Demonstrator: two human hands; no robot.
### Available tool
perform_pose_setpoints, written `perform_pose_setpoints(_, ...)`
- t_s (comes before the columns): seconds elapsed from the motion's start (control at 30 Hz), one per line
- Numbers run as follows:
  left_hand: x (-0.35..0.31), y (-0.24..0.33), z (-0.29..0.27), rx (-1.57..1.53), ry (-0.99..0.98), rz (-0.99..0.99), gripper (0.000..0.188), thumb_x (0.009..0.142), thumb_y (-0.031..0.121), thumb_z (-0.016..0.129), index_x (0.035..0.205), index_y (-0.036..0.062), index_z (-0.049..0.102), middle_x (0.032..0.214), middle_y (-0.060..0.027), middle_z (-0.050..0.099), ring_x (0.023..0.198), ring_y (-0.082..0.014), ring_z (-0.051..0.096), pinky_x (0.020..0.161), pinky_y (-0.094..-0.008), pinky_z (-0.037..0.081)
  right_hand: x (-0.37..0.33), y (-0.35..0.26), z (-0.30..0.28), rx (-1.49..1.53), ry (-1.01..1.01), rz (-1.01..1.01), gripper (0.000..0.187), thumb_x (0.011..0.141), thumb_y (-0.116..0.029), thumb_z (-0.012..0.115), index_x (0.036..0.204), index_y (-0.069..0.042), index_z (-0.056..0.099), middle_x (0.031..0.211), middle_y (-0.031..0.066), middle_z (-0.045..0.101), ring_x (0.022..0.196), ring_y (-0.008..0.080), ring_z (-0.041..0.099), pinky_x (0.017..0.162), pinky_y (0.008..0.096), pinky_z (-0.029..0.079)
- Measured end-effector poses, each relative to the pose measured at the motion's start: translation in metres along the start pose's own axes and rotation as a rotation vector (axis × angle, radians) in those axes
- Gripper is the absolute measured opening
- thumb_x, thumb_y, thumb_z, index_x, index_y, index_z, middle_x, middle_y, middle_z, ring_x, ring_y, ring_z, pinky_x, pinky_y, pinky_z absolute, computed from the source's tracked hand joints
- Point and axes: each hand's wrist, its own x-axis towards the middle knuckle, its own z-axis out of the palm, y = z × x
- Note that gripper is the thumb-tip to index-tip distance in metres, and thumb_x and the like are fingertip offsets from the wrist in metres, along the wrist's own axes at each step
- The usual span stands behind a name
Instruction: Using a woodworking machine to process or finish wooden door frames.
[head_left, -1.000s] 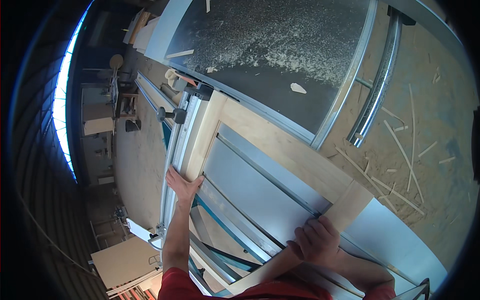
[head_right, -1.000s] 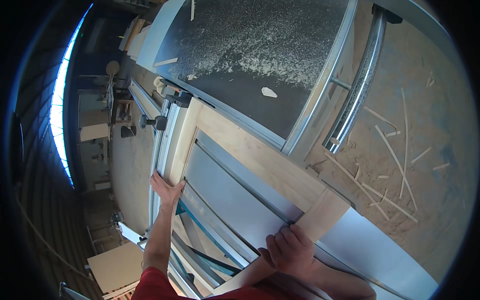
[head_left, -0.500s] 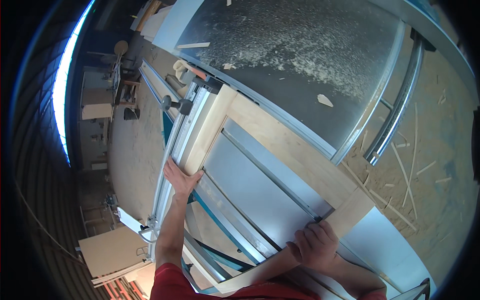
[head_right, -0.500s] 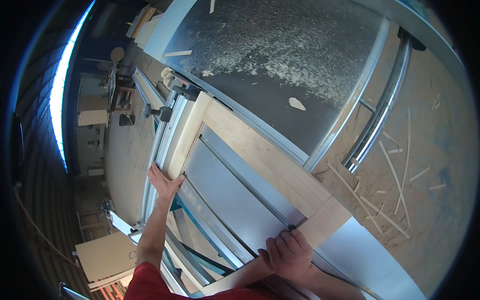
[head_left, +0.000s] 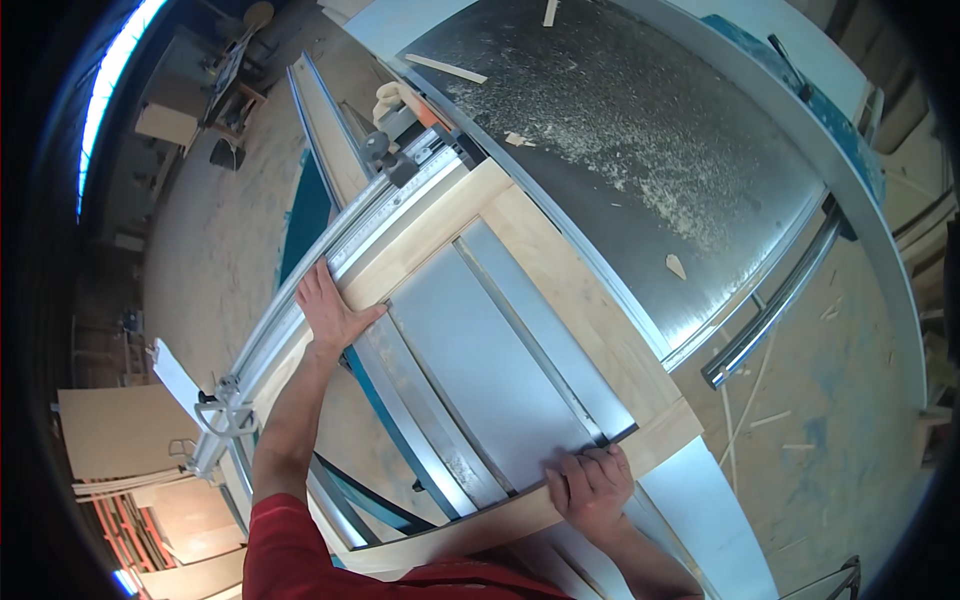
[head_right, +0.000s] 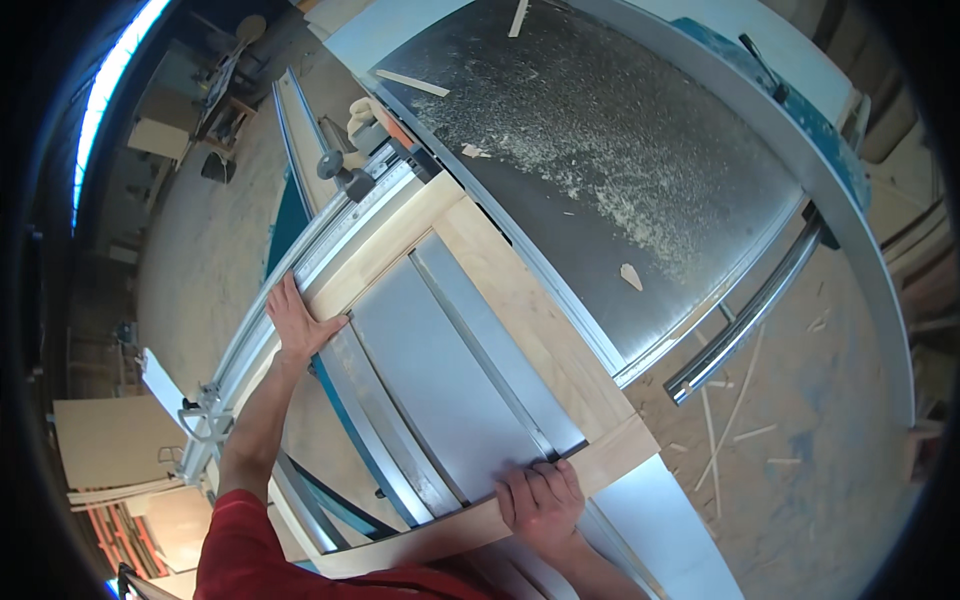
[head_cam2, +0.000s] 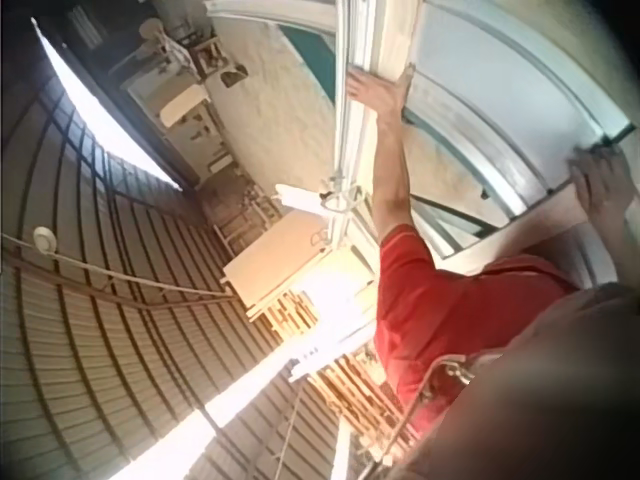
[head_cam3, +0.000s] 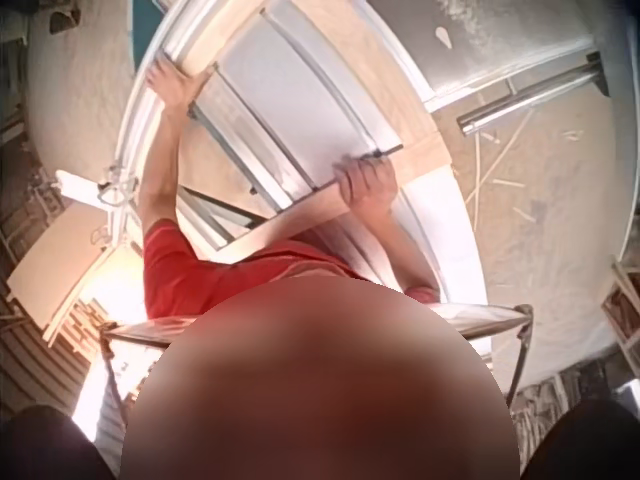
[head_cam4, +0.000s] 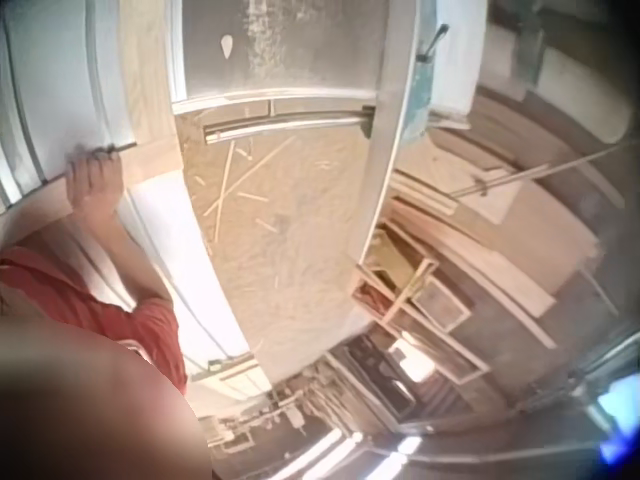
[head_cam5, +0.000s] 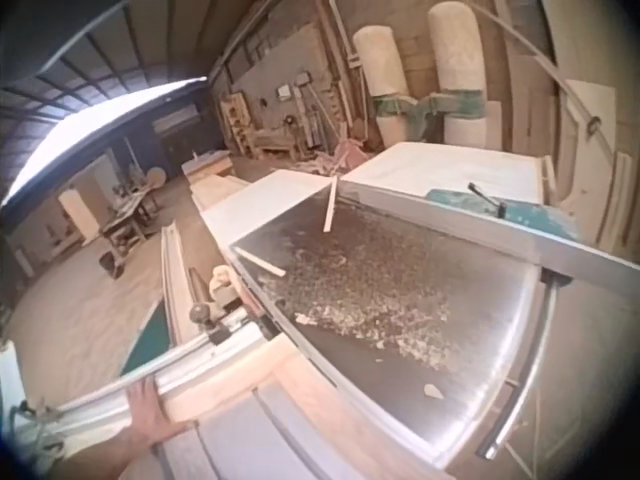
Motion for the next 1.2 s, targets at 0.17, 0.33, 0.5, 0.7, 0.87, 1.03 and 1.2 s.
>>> perform_pose_setpoints(0.17,-0.002,-0.018,-0.005,-0.017,0.022,0.017,0.142,0.055,0.086,0.083,0.157,-0.0021,0.037,0.146,-0.0249,0.046,0.138,-0.045,0.042,0.118,-0.0583,0.028,-0.001,-0.022,0.01,-0.008,0.006,0.017,0.028,0.08,-0.022,0.085,0.102,-0.008,0.075,0.088,0.0065,0.068,0.092,0.0245,0.067,0.099,0.0466,0.05)
perform_pose_setpoints(0.33,-0.002,-0.039,-0.006,-0.027,0.002,0.019,0.141,0.055,0.085,0.083,0.156,-0.0027,0.037,0.144,-0.0238,0.046,0.136,-0.0427,0.043,0.117,-0.0578,0.029,-0.002,-0.042,0.023,-0.035,0.009,0.027,0.026,0.081,-0.021,0.086,0.1,-0.008,0.075,0.087,0.0069,0.068,0.092,0.0247,0.067,0.1,0.0472,0.05)
perform_pose_setpoints(0.5,-0.001,-0.051,-0.007,-0.033,-0.015,0.006,0.139,0.056,0.082,0.084,0.156,-0.0021,0.038,0.142,-0.0228,0.047,0.133,-0.0415,0.044,0.115,-0.0575,0.031,0.009,-0.054,0.028,-0.043,0.019,0.024,0.022,0.081,-0.019,0.085,0.096,-0.007,0.075,0.086,0.0073,0.068,0.093,0.0251,0.067,0.1,0.0475,0.05)
perform_pose_setpoints(0.7,0.009,-0.071,-0.002,-0.049,-0.008,0.007,0.137,0.057,0.082,0.084,0.156,-0.0017,0.039,0.142,-0.0218,0.047,0.134,-0.0407,0.044,0.116,-0.0573,0.031,0.021,-0.068,0.042,-0.047,0.028,0.021,0.023,0.079,-0.017,0.087,0.094,-0.006,0.075,0.084,0.0091,0.069,0.09,0.0266,0.068,0.098,0.0483,0.051)
perform_pose_setpoints(0.87,0.027,-0.094,0.009,-0.027,-0.011,0.013,0.138,0.057,0.086,0.082,0.155,-0.0007,0.039,0.141,-0.0198,0.046,0.132,-0.0384,0.044,0.117,-0.057,0.03,0.042,-0.081,0.059,-0.055,0.041,0.017,0.022,0.079,-0.018,0.087,0.094,-0.007,0.075,0.085,0.0086,0.071,0.089,0.0264,0.07,0.096,0.0472,0.053)
perform_pose_setpoints(1.03,0.052,-0.129,0.024,-0.028,-0.045,-0.02,0.137,0.058,0.086,0.082,0.156,0.0008,0.039,0.143,-0.0184,0.046,0.135,-0.0371,0.043,0.12,-0.0566,0.029,0.078,-0.099,0.081,-0.077,0.04,0.01,0.022,0.08,-0.018,0.087,0.094,-0.007,0.076,0.085,0.0078,0.071,0.09,0.0261,0.07,0.097,0.0468,0.054)
perform_pose_setpoints(1.2,0.094,-0.168,0.036,-0.048,-0.054,-0.015,0.136,0.058,0.084,0.084,0.157,0.0009,0.041,0.144,-0.02,0.049,0.135,-0.0383,0.045,0.119,-0.0562,0.029,0.122,-0.126,0.108,-0.104,0.042,0.024,0.021,0.079,-0.018,0.087,0.093,-0.007,0.076,0.086,0.0084,0.072,0.091,0.0264,0.07,0.097,0.0471,0.054)
